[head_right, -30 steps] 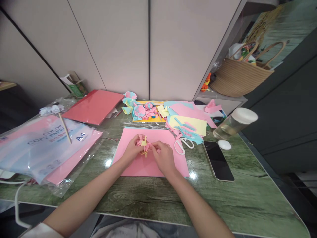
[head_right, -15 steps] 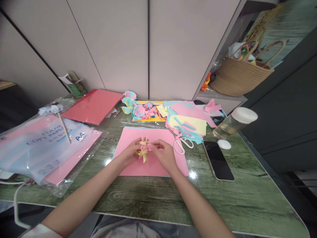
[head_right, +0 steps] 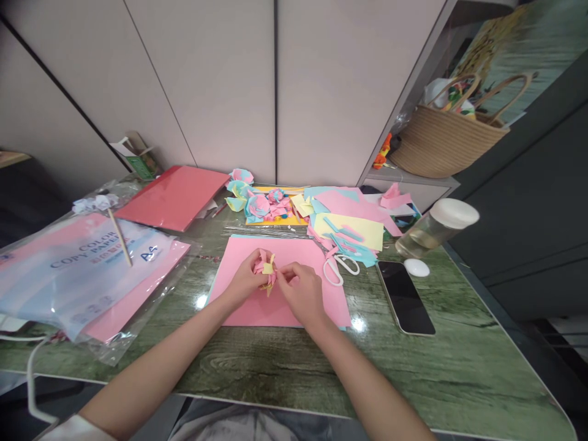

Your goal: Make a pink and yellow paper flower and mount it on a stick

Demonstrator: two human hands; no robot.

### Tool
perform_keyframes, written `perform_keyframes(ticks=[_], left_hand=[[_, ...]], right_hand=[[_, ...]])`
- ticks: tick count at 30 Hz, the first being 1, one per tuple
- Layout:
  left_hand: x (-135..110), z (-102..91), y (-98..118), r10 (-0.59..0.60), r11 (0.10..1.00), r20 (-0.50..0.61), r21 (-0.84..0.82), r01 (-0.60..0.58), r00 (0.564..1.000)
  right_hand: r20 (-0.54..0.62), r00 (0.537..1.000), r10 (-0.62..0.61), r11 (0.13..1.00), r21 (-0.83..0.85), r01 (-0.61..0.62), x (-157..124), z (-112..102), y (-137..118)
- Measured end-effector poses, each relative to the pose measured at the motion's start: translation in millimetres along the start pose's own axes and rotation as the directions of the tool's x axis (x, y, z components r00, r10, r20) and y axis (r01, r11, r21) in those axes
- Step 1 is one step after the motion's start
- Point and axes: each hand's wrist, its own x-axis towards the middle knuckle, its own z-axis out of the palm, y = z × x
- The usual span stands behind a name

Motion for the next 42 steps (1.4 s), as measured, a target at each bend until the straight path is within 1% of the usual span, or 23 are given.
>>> perform_keyframes(ticks=[3, 6, 9, 11, 15, 18, 22, 25, 28, 33, 38, 40, 42], left_hand=[[0, 0.5, -2, 0.062, 0.998, -0.027, 0.03, -0.061, 0.998], [-1, 2.4, -3, 0.133, 0.991, -0.051, 0.04, -0.131, 0.99], [-2, 5.2, -4, 0.164, 0.986, -0.084, 0.048, -0.161, 0.983], [-3, 6.8, -3, 0.185, 0.982, -0.114, 0.063, -0.179, 0.976], [-6, 7.7, 2, 0.246, 0.967, -0.151, 0.106, -0.231, 0.958], [-8, 6.8, 4, 0.299, 0.95, -0.152, 0.137, -0.28, 0.942], [-11, 7.0, 3, 0.346, 0.935, -0.177, 0.148, -0.322, 0.921], [-13, 8.7, 2, 0.356, 0.933, -0.194, 0.13, -0.336, 0.914], [-14, 10.2, 2, 0.347, 0.937, -0.205, 0.125, -0.327, 0.915], [-16, 10.8, 3, 0.361, 0.932, -0.199, 0.101, -0.347, 0.911], [-16, 10.6, 0, 0.354, 0.935, -0.199, 0.071, -0.346, 0.914], [-15, 10.5, -1, 0.347, 0.938, -0.192, 0.062, -0.342, 0.918], [-13, 10.0, -1, 0.328, 0.945, -0.177, 0.043, -0.325, 0.928]], right_hand=[[-0.019, 0.999, -0.044, 0.998, -0.045, 0.043, -1, 0, -1], [-0.068, 0.989, -0.129, 0.988, -0.098, 0.122, -2, 1, -1], [-0.118, 0.96, -0.254, 0.96, -0.155, 0.235, -3, 4, 0], [-0.128, 0.936, -0.327, 0.935, -0.188, 0.301, -4, 4, 2], [-0.133, 0.906, -0.402, 0.897, -0.255, 0.361, -4, 1, 3], [-0.112, 0.892, -0.438, 0.863, -0.329, 0.383, -4, -4, 2], [-0.019, 0.857, -0.515, 0.776, -0.434, 0.457, -7, -8, 0], [0.049, 0.828, -0.559, 0.721, -0.465, 0.514, -10, -8, -2], [0.076, 0.806, -0.586, 0.69, -0.475, 0.547, -11, -7, -5], [0.075, 0.776, -0.626, 0.654, -0.491, 0.575, -13, -5, -6], [0.107, 0.751, -0.651, 0.618, -0.499, 0.607, -16, -1, 0], [0.087, 0.73, -0.678, 0.593, -0.522, 0.613, -16, 1, 2], [0.053, 0.717, -0.695, 0.587, -0.534, 0.609, -15, 2, 1]])
